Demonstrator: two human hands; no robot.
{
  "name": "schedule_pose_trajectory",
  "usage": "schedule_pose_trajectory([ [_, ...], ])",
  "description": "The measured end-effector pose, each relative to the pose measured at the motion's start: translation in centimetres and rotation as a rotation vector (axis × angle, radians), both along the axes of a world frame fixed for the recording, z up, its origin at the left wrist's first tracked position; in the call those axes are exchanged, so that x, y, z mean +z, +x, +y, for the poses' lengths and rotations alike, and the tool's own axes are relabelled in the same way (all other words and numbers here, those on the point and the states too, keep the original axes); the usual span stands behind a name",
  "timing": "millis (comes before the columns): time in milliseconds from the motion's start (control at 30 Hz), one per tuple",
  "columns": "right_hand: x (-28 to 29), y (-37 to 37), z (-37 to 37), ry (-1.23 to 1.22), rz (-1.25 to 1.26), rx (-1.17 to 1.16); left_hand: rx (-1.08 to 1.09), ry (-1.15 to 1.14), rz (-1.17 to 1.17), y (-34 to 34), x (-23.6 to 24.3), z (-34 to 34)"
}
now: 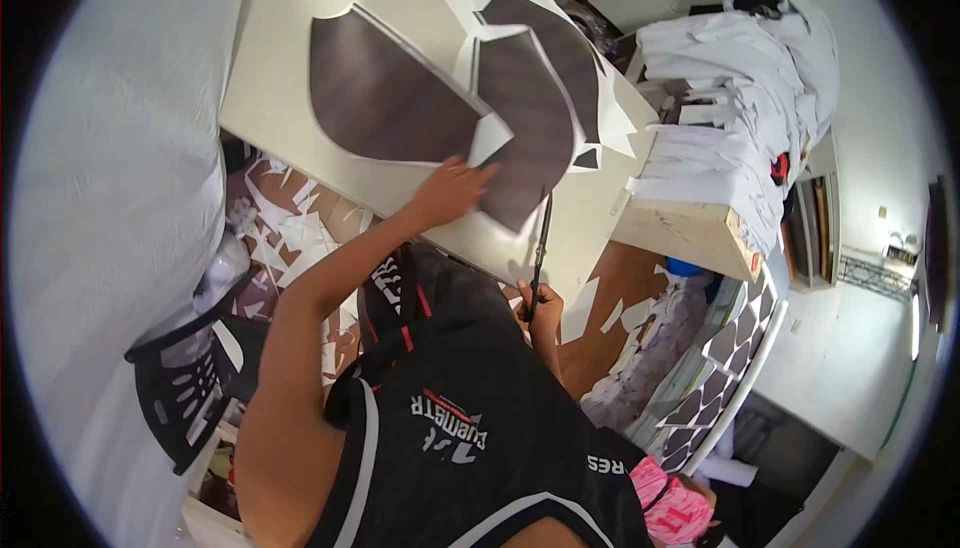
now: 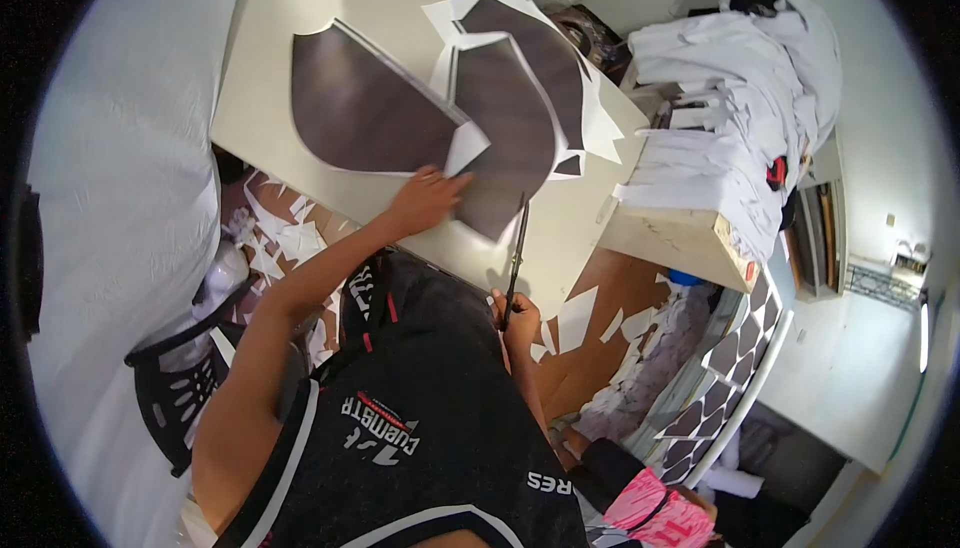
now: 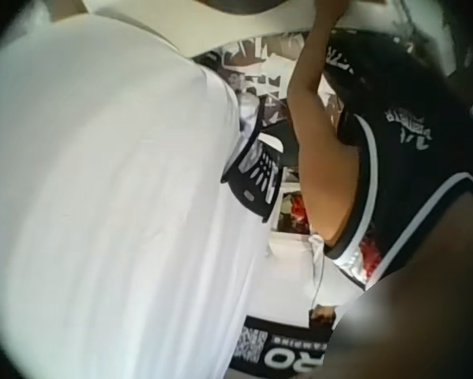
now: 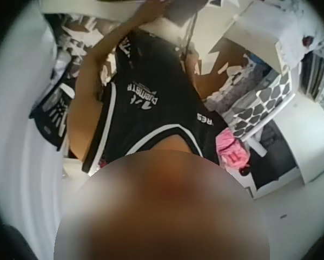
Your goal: Cutting out printed garment patterns from a large sheet using scissors.
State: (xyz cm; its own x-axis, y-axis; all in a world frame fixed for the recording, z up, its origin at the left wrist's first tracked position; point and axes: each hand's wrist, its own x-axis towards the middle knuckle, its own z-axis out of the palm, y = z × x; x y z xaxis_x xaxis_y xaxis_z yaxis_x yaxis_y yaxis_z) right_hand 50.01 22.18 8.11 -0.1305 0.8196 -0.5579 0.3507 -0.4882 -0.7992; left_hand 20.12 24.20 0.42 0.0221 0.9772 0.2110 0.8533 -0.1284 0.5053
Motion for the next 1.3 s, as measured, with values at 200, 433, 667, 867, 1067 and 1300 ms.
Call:
schedule_pose_trajectory([
  [200, -0.3, -2.2, -0.1, 0.07, -0.251, 0.198, 0.195, 0.113, -0.075, -2.8, 1.0, -6.1],
  [433, -1.7, -7.5, 1.6, 0.455, -0.305, 0.534, 0.467, 0.087, 0.071, -2.3, 0.6, -4.6],
  [667, -5.5, -5.1, 6.1, 0.63, -0.269, 0.431, 0.336, 0.02, 0.179, -7.1, -0.3, -6.5],
  [867, -3.5, -2.4, 16.5, 0.946, -0.543, 0.289, 0.334, -0.02, 0.266, -12.2, 3.4, -9.4],
  [1067, -1.1, -5.2, 13.3, 0.632, -0.161, 0.467, 0.694, 0.055, 0.143, -5.0, 2.7, -6.8],
  [1300, 0.5, -13.2, 11.0, 0.094, -0.009, 0.969, 1.113, 0.044, 0.239, -7.2, -0.4, -7.3],
])
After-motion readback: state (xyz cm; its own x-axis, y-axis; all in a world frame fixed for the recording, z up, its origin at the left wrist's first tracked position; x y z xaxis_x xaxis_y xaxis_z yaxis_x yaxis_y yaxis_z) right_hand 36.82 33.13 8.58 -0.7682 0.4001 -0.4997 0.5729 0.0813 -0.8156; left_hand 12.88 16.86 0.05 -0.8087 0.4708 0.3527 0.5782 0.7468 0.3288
